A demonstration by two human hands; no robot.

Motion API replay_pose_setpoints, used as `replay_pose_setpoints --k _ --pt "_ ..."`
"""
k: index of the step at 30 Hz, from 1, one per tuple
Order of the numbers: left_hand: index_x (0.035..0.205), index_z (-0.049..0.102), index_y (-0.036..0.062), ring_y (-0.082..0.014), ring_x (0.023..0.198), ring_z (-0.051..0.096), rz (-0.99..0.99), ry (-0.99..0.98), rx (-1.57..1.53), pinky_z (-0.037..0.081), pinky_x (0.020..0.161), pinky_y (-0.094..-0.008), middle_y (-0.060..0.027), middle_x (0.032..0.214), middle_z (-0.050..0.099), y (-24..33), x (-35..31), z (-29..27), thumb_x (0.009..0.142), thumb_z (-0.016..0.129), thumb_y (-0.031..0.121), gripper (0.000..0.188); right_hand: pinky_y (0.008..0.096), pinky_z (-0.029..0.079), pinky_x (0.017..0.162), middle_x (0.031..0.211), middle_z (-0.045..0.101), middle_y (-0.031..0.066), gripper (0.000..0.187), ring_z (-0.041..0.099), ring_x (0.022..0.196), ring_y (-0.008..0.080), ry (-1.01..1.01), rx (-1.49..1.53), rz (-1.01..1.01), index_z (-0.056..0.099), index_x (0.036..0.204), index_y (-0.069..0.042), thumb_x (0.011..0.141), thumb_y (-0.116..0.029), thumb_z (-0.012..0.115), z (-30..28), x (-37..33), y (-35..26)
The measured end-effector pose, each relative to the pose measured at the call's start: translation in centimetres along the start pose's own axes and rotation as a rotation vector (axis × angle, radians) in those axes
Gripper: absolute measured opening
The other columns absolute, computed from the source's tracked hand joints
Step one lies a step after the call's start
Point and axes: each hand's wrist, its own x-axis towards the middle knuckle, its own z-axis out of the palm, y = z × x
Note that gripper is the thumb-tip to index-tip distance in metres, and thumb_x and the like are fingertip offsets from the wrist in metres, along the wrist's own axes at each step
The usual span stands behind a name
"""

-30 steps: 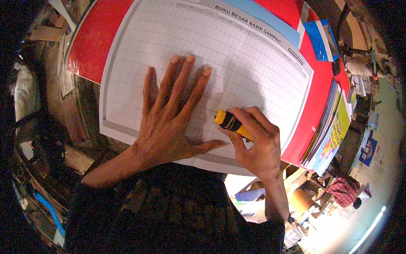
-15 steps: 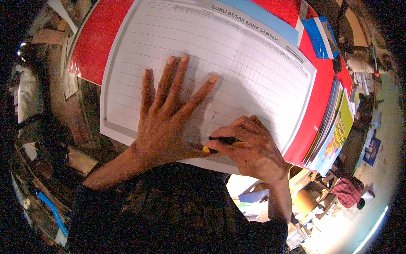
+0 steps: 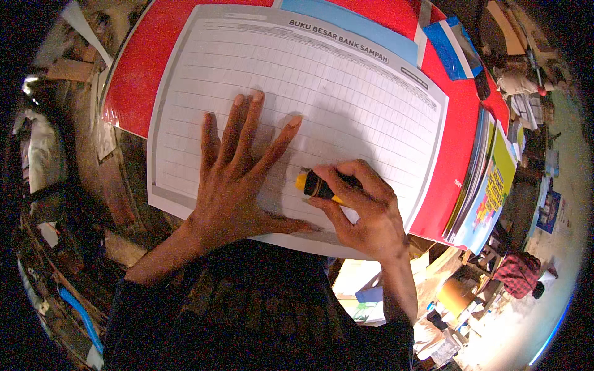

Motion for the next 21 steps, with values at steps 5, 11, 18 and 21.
replay_pose_setpoints --k 5,11,18,21 --pt "0.165 0.025 0.0241 -0.0471 0.158 0.004 -0.009 -0.033 -0.003 0.001 0.120 -0.0779 -0.0260 0.170 0.009 0.0 0.1 0.0 0.042 0.089 0.079 0.150 0.0374 0.059 0.074 0.105 0.065 0.0120 0.045 0.071 0.087 0.0290 -0.110 -0.025 0.014 0.071 0.122 -0.001 0.079 -0.006 0.085 -1.2 1.1 -0.9" --pt "0.166 0.024 0.0242 -0.0472 0.158 0.004 -0.018 -0.041 -0.041 0.000 0.119 -0.0783 -0.0266 0.170 0.008 -0.2 -0.1 0.1 0.043 0.088 0.080 0.149 0.0405 0.059 0.075 0.107 0.063 0.0147 0.046 0.071 0.090 0.0323 -0.277 -0.012 0.068 0.067 0.124 0.001 0.082 -0.007 0.084 -1.9 1.8 -1.2" --pt "0.164 0.030 0.0303 -0.0438 0.159 0.007 -0.032 -0.006 -0.112 0.001 0.122 -0.0731 -0.0225 0.172 0.010 -0.4 -0.2 0.5 0.040 0.086 0.081 0.145 0.0445 0.057 0.075 0.106 0.062 0.0180 0.041 0.069 0.091 0.0365 -0.328 -0.025 0.117 0.060 0.126 0.001 0.089 -0.005 0.076 -1.5 2.4 -2.2" --pt "0.164 0.029 0.0265 -0.0427 0.159 0.008 -0.011 -0.004 -0.104 0.000 0.122 -0.0729 -0.0188 0.172 0.012 -0.5 -0.2 0.6 0.042 0.084 0.083 0.146 0.0453 0.056 0.074 0.105 0.062 0.0185 0.038 0.068 0.090 0.0369 -0.314 -0.008 0.168 0.059 0.122 0.000 0.089 -0.007 0.076 -1.2 2.5 -2.5"
